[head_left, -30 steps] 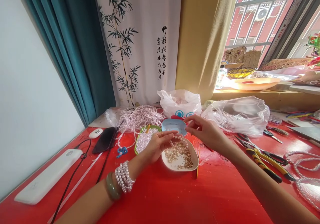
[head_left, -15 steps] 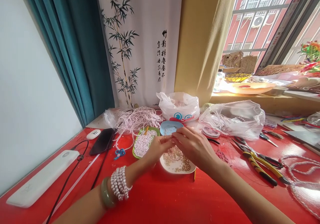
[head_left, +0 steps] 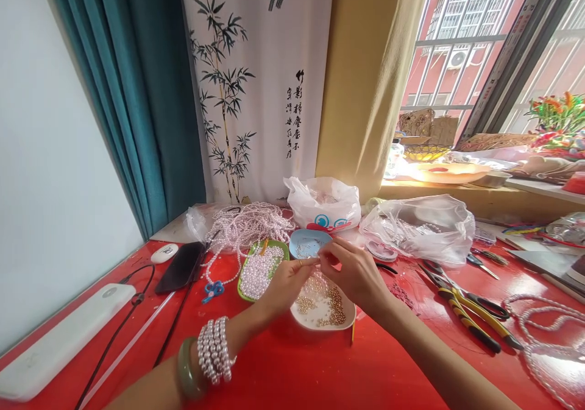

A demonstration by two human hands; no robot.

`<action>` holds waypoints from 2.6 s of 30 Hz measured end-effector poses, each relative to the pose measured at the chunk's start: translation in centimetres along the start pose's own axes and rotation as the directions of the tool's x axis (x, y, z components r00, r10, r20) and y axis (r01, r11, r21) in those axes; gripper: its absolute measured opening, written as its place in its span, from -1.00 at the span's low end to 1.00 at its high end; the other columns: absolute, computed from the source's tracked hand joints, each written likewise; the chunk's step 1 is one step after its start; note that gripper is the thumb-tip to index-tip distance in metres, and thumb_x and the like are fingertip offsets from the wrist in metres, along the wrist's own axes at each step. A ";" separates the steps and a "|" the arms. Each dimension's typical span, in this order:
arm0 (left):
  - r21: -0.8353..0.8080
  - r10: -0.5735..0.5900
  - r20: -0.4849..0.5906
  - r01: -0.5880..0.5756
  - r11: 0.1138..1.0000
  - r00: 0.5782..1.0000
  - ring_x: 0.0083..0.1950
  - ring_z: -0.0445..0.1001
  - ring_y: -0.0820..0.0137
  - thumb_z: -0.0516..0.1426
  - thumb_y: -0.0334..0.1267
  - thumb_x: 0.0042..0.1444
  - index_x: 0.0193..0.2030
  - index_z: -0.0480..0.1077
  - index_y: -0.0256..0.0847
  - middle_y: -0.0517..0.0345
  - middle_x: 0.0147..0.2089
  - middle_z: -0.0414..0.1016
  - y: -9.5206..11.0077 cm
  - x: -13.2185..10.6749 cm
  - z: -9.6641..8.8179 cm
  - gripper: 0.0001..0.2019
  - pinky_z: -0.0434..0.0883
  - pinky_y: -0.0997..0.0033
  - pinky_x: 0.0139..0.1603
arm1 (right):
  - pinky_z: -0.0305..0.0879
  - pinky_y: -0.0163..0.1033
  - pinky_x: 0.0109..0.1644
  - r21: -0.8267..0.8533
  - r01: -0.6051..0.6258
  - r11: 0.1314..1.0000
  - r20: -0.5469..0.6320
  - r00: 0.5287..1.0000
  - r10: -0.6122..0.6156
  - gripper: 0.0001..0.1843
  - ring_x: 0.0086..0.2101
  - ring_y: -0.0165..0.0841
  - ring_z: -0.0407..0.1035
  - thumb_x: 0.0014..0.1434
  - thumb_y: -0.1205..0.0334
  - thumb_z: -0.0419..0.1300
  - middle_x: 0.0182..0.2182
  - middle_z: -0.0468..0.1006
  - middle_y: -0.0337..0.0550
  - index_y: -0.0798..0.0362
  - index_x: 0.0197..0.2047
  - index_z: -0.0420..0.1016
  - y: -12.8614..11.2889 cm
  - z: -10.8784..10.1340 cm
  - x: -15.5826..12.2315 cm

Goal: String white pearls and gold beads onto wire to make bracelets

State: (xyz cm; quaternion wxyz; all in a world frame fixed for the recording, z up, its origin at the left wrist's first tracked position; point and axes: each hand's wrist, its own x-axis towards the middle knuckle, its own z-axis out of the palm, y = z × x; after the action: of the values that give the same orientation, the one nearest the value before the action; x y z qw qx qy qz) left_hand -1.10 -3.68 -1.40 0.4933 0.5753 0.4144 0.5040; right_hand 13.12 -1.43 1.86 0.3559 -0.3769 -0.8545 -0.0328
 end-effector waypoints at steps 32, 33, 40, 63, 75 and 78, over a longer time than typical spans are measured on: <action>-0.292 -0.392 0.128 0.412 0.863 0.911 -0.46 0.49 0.36 0.10 -0.18 -0.11 -0.18 0.41 -0.30 0.02 -0.39 0.54 -1.1 -0.2 -6.5 -0.66 0.31 0.40 -0.38 | 0.31 -0.13 -0.15 -0.399 -0.237 0.886 0.211 0.917 0.340 -0.72 -0.16 -0.31 0.34 0.17 0.22 0.07 -0.07 0.37 -0.11 0.03 -0.03 0.31 18.6 5.7 19.3; -0.286 -0.392 0.136 0.415 0.864 0.910 -0.47 0.49 0.37 0.10 -0.18 -0.11 -0.19 0.40 -0.30 0.02 -0.40 0.54 -1.2 -0.1 -6.5 -0.66 0.30 0.41 -0.39 | 0.31 -0.12 -0.15 -0.440 -0.198 0.876 0.232 0.917 0.324 -0.72 -0.17 -0.31 0.34 0.18 0.21 0.07 -0.07 0.37 -0.10 0.04 -0.03 0.31 18.8 5.6 19.4; -0.277 -0.382 0.213 0.430 0.859 0.899 -0.47 0.47 0.39 0.11 -0.16 -0.11 -0.15 0.40 -0.33 0.05 -0.42 0.53 -1.1 0.2 -6.2 -0.62 0.29 0.42 -0.39 | 0.31 -0.09 -0.14 -0.604 0.132 0.786 0.424 0.888 0.177 -0.72 -0.17 -0.32 0.34 0.19 0.21 0.04 -0.06 0.36 -0.08 0.07 -0.02 0.30 18.5 2.9 18.9; -0.250 -0.325 0.240 0.382 0.890 0.915 -0.42 0.48 0.36 0.15 -0.07 -0.10 -0.23 0.24 -0.27 0.08 -0.40 0.50 0.1 -0.9 -5.4 -0.64 0.27 0.43 -0.40 | 0.30 -0.16 -0.12 -0.419 0.059 0.906 0.227 0.973 0.042 -0.69 -0.16 -0.32 0.33 0.18 0.46 -0.08 -0.01 0.31 0.04 0.14 -0.03 0.29 9.9 -0.2 15.8; 0.000 -0.349 0.561 0.421 0.907 0.751 -0.56 0.32 0.55 0.12 0.00 -0.04 -0.34 0.38 -0.32 0.13 -0.41 0.44 -1.2 -1.8 -3.5 -0.65 0.22 0.53 -0.50 | 0.28 -0.22 -0.09 0.365 0.276 0.889 0.308 0.866 -0.395 -0.81 -0.09 -0.36 0.25 0.12 0.41 0.07 -0.13 0.36 -0.08 0.01 -0.21 0.39 -1.5 -2.5 -2.4; 0.163 -0.322 0.530 0.278 0.947 0.784 -0.43 0.36 0.48 0.09 0.01 0.00 -0.28 0.39 -0.32 0.14 -0.40 0.43 -0.7 -2.9 -2.1 -0.63 0.28 0.48 -0.37 | 0.26 -0.22 -0.09 0.352 0.309 0.883 0.262 0.874 -0.410 -0.89 -0.16 -0.37 0.29 0.10 0.42 0.08 -0.27 0.46 -0.14 0.05 -0.36 0.39 -2.1 -3.2 -4.8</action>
State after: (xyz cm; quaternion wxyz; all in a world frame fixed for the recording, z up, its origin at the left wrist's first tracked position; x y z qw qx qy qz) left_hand -3.62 -6.07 -2.61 0.6429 0.6406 0.3598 0.2163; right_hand 15.80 -6.92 1.67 0.2487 -0.1513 -0.9521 0.0938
